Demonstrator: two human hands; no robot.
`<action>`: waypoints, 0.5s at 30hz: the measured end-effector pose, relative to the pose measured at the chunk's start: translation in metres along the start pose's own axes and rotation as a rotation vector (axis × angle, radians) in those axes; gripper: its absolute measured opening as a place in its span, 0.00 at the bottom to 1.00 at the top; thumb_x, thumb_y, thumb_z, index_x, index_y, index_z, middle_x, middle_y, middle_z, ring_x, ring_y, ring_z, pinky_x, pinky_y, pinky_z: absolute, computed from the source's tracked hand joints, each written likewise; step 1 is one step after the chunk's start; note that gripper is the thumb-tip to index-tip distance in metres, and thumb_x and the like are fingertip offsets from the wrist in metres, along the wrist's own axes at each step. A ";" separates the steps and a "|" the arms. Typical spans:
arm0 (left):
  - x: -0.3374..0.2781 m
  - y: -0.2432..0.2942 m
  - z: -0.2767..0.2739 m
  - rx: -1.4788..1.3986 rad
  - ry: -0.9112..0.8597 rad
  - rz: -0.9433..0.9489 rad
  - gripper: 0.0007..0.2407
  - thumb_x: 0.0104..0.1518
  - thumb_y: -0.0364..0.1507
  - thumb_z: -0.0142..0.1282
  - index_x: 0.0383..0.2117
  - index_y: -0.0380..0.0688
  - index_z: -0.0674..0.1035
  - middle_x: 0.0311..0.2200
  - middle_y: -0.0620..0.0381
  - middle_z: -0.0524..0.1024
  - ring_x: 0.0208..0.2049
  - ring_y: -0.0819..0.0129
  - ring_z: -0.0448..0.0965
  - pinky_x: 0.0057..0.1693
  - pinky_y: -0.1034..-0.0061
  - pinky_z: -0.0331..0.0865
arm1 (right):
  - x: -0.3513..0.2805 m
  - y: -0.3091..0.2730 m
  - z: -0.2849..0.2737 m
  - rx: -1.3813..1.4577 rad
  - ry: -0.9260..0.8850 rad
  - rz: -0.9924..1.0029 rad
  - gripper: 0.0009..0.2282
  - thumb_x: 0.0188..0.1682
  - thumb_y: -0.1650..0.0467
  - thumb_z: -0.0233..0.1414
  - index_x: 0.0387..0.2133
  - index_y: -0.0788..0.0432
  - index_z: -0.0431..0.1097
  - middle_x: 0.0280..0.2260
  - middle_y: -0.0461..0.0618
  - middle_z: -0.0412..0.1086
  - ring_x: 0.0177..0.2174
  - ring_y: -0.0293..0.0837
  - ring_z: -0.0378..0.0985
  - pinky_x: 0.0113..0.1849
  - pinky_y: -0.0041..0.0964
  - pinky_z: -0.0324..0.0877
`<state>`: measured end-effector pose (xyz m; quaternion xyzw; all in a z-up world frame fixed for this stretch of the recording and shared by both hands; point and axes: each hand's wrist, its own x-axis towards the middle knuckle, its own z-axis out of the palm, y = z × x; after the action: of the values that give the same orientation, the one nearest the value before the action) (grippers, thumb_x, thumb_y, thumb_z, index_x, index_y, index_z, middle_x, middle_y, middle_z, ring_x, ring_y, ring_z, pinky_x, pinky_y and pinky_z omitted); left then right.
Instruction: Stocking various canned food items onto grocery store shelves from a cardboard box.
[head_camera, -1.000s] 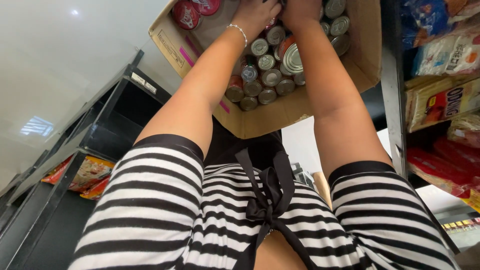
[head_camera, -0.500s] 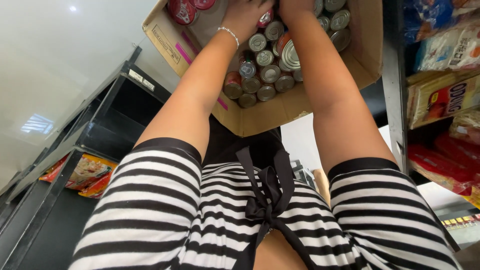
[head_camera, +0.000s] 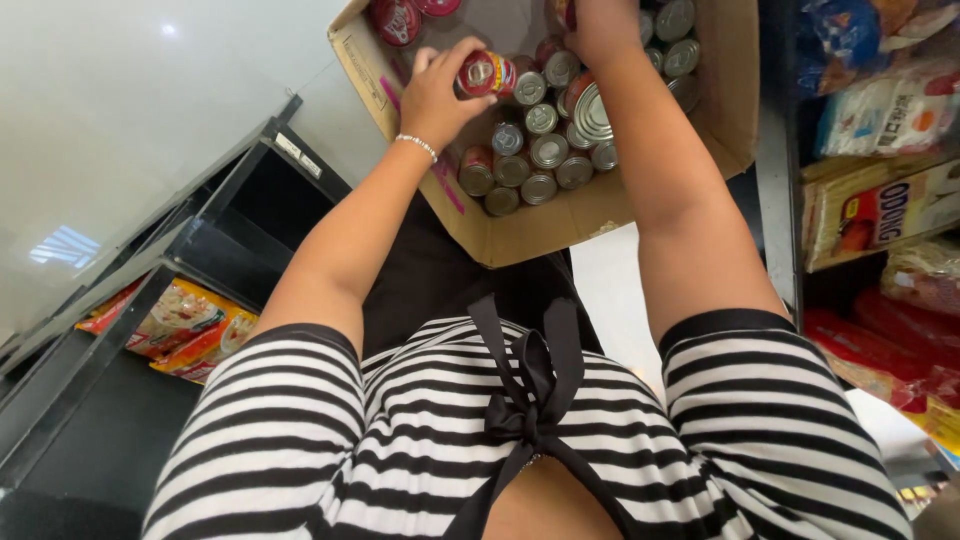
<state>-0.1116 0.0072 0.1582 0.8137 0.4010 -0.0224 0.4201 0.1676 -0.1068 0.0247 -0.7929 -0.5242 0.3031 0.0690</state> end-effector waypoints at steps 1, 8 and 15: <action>-0.008 0.007 -0.011 -0.053 -0.016 -0.060 0.27 0.44 0.39 0.75 0.53 0.67 0.74 0.44 0.65 0.79 0.52 0.57 0.73 0.49 0.64 0.76 | -0.010 -0.025 -0.033 -0.021 -0.009 -0.028 0.22 0.33 0.70 0.70 0.42 0.60 0.75 0.41 0.65 0.74 0.40 0.66 0.75 0.39 0.58 0.71; -0.086 0.082 -0.088 -0.153 0.120 -0.080 0.28 0.43 0.39 0.77 0.54 0.68 0.75 0.43 0.58 0.71 0.45 0.64 0.77 0.50 0.69 0.75 | -0.114 -0.090 -0.136 0.082 0.305 -0.102 0.28 0.29 0.68 0.74 0.47 0.53 0.77 0.61 0.71 0.53 0.55 0.72 0.63 0.52 0.55 0.68; -0.155 0.211 -0.127 -0.408 0.206 0.192 0.28 0.44 0.30 0.78 0.55 0.54 0.78 0.46 0.57 0.70 0.47 0.68 0.76 0.56 0.73 0.74 | -0.276 -0.099 -0.239 0.331 0.474 -0.052 0.30 0.27 0.65 0.77 0.48 0.47 0.78 0.65 0.66 0.48 0.62 0.65 0.61 0.62 0.50 0.60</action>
<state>-0.1128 -0.0702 0.4386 0.7444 0.3587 0.1823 0.5328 0.1481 -0.2538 0.3724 -0.8059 -0.4569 0.1889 0.3256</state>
